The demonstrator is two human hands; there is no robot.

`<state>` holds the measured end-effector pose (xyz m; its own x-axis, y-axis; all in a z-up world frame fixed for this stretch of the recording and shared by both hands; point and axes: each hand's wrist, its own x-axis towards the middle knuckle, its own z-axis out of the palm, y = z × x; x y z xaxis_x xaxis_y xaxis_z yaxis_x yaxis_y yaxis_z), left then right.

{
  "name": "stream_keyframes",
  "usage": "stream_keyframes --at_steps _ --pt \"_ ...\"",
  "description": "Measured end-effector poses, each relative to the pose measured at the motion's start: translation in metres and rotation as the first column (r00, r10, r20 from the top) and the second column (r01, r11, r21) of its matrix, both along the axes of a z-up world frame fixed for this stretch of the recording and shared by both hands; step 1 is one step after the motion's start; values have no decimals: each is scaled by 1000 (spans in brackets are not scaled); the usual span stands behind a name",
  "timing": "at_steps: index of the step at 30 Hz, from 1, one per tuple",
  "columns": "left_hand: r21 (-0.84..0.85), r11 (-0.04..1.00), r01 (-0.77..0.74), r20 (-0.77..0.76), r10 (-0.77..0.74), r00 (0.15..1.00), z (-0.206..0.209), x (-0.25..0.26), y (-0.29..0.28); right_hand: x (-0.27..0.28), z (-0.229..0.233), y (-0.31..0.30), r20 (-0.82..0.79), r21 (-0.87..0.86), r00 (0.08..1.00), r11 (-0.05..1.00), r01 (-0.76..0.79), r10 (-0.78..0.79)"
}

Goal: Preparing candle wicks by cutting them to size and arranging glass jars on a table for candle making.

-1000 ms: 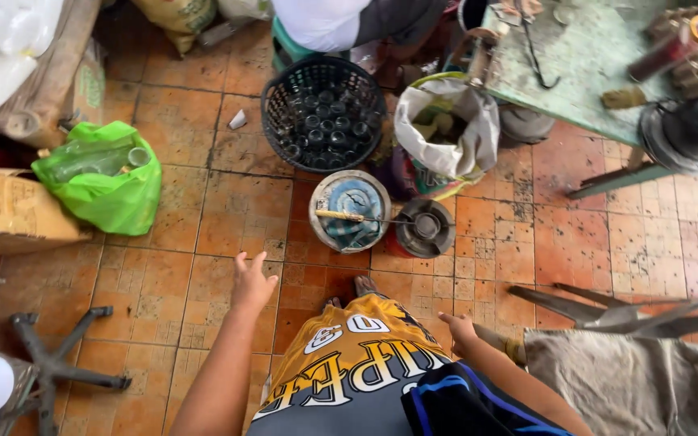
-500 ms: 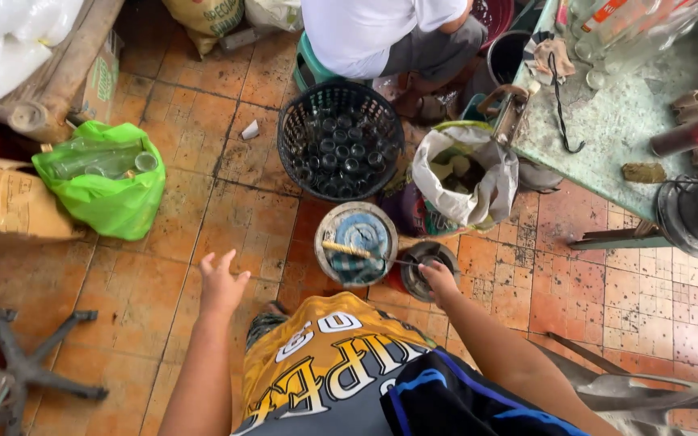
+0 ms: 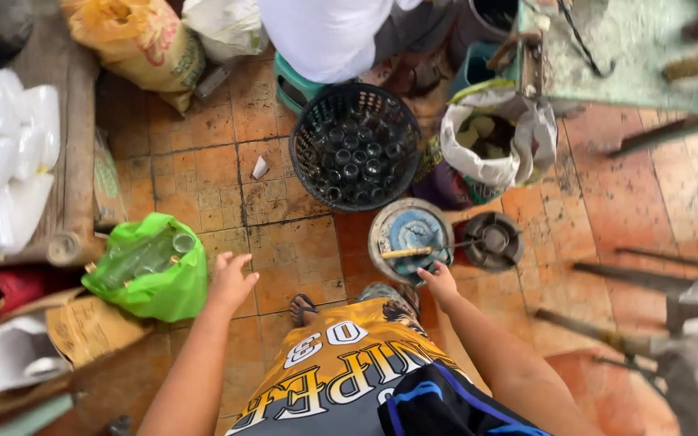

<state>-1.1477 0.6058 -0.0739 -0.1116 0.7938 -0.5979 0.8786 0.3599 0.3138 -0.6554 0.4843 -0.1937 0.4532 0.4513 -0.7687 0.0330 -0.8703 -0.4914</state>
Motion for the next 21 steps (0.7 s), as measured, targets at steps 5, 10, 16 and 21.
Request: stream_keyframes --at_steps 5,10,16,21 --pt "-2 958 286 -5 -286 958 -4 32 127 -37 -17 25 106 12 979 984 -177 174" --pt "27 846 533 -35 -532 846 -59 116 231 -46 10 80 195 -17 927 946 -323 320" --pt "38 710 703 20 -704 710 -113 236 310 -36 5 159 228 104 911 922 -374 344" --pt "47 626 778 36 -780 625 -175 334 376 -35 6 224 225 130 930 937 -323 290"
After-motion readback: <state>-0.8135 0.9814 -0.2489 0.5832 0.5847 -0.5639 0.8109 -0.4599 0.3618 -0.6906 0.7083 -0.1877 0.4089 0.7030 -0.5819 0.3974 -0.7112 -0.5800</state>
